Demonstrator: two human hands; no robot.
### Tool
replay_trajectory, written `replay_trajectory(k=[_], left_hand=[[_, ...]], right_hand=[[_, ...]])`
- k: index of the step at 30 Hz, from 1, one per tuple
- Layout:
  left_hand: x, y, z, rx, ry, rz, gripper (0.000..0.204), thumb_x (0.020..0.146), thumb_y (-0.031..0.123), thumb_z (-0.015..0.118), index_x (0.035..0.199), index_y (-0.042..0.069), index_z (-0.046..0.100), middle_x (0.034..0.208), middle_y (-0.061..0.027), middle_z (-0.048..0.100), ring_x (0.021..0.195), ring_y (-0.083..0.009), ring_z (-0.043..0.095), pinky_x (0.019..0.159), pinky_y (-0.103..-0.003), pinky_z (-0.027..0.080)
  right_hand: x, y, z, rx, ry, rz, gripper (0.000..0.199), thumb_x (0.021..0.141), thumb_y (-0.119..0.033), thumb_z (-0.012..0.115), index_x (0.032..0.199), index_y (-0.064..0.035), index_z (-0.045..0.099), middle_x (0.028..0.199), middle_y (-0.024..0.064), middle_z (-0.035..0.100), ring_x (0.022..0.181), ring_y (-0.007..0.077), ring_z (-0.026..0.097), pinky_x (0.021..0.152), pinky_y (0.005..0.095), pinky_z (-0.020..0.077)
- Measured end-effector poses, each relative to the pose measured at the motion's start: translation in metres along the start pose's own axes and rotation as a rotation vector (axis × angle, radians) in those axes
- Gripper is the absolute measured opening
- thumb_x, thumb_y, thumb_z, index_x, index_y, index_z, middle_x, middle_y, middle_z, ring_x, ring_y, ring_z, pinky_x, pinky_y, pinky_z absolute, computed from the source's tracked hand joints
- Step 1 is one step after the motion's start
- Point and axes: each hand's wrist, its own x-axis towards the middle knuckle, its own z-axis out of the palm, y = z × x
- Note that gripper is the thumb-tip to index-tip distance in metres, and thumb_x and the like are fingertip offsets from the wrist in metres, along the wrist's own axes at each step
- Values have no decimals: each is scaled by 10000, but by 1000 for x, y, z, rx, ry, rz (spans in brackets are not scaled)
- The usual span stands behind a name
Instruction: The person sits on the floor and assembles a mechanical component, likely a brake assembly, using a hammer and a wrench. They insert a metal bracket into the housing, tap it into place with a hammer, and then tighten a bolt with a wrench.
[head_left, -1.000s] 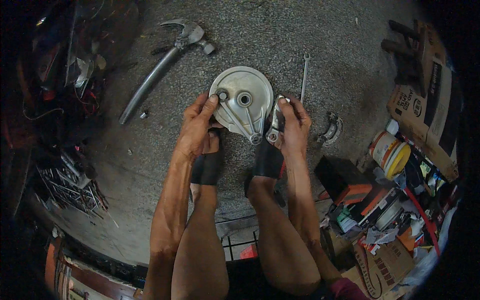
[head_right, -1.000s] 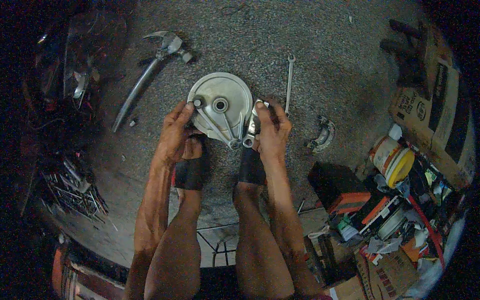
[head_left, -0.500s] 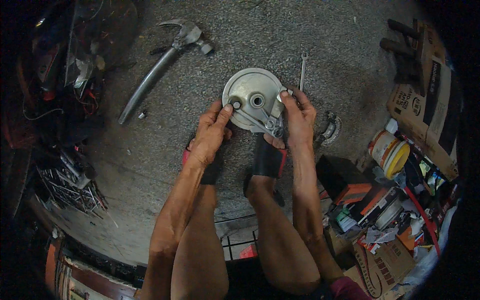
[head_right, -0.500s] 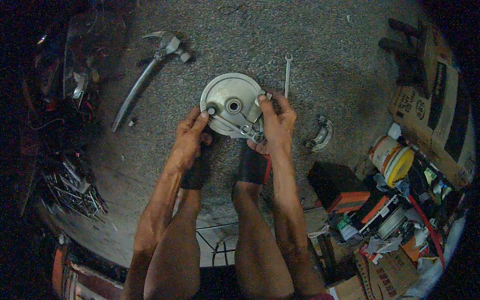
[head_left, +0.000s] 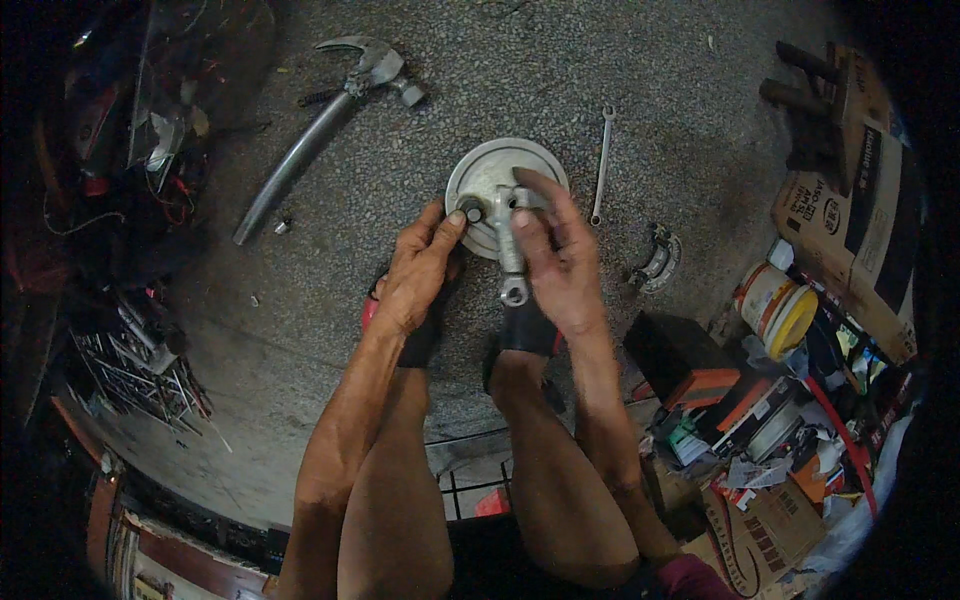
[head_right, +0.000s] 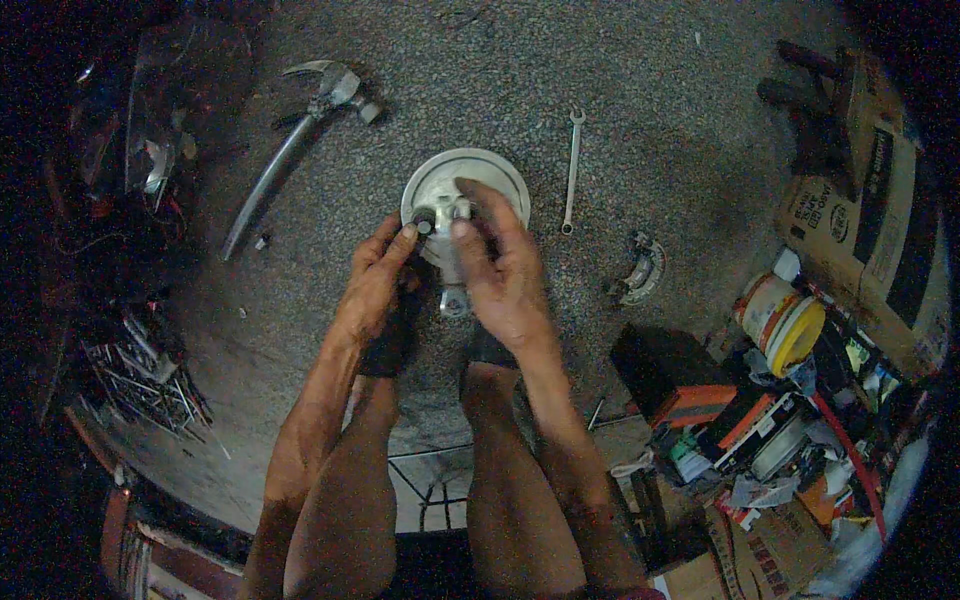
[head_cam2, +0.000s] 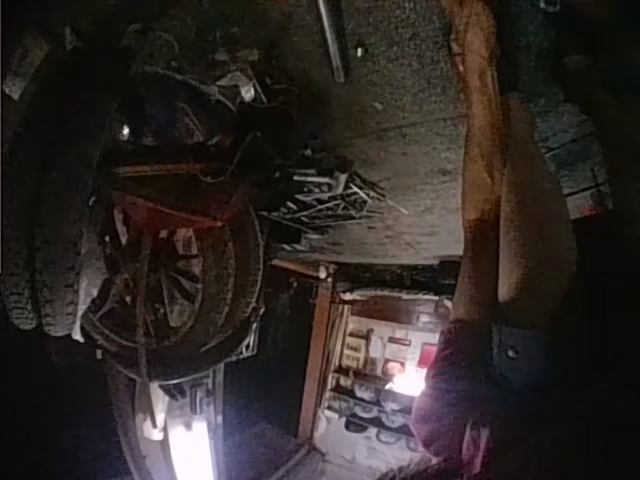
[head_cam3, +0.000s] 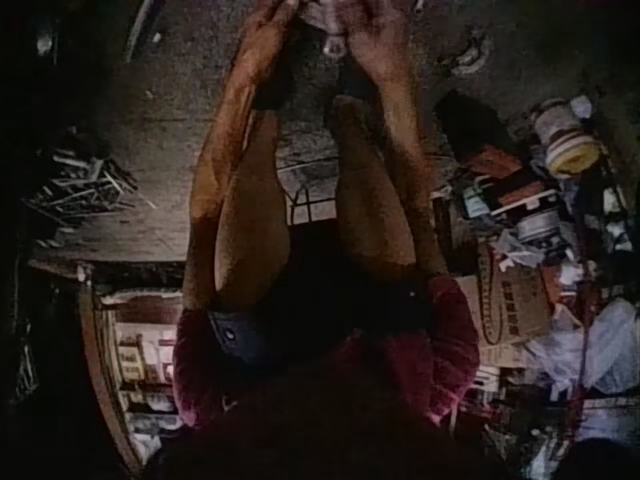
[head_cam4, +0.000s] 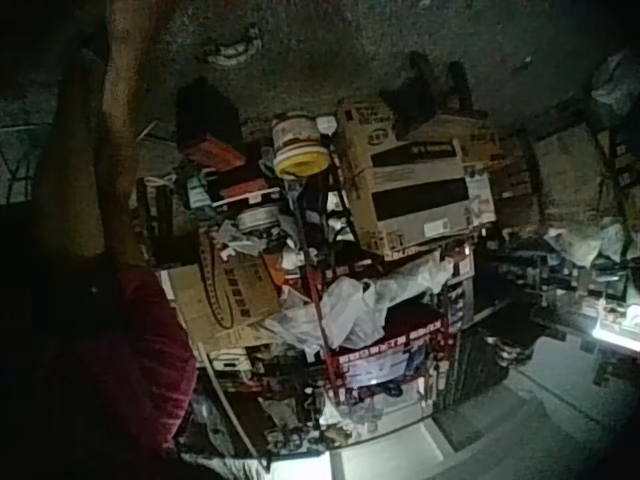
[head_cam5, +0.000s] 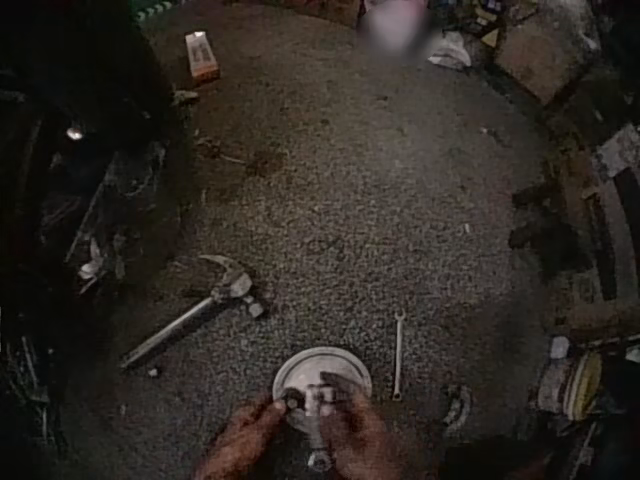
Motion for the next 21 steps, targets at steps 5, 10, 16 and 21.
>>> replay_trajectory(k=[5, 10, 16, 21], left_hand=[[-1, 0, 3, -118, -23, 67, 362, 1023, 275, 504, 1292, 37, 549, 1072, -25, 643, 947, -89, 543, 797, -254, 459], [4, -4, -4, -66, -63, 111, 362, 1026, 266, 502, 1273, 6, 550, 1099, -47, 645, 1007, -120, 555, 878, -264, 451], [8, -6, -9, -27, -78, 154, 343, 1015, 247, 520, 1246, -3, 557, 1090, -48, 646, 1000, -108, 559, 876, -251, 450], [4, 0, -12, -130, -150, 108, 329, 934, 115, 602, 1239, -3, 566, 1097, -52, 651, 991, -100, 582, 855, -252, 477]], right_hand=[[-5, 22, 17, -48, -120, 1, 379, 987, -139, 555, 1348, -56, 480, 1229, 97, 579, 1124, 165, 558, 957, 292, 436], [-6, 21, 20, -96, -106, -4, 368, 953, -123, 554, 1312, -59, 502, 1199, 193, 619, 1152, 322, 603, 967, 402, 469], [-7, 25, 16, -80, -141, 11, 385, 976, -139, 569, 1341, -51, 484, 1197, 102, 602, 1097, 163, 574, 910, 282, 464], [-7, 27, 15, -66, -133, 27, 390, 973, -149, 577, 1337, -42, 485, 1185, 109, 608, 1089, 166, 579, 912, 284, 466]])
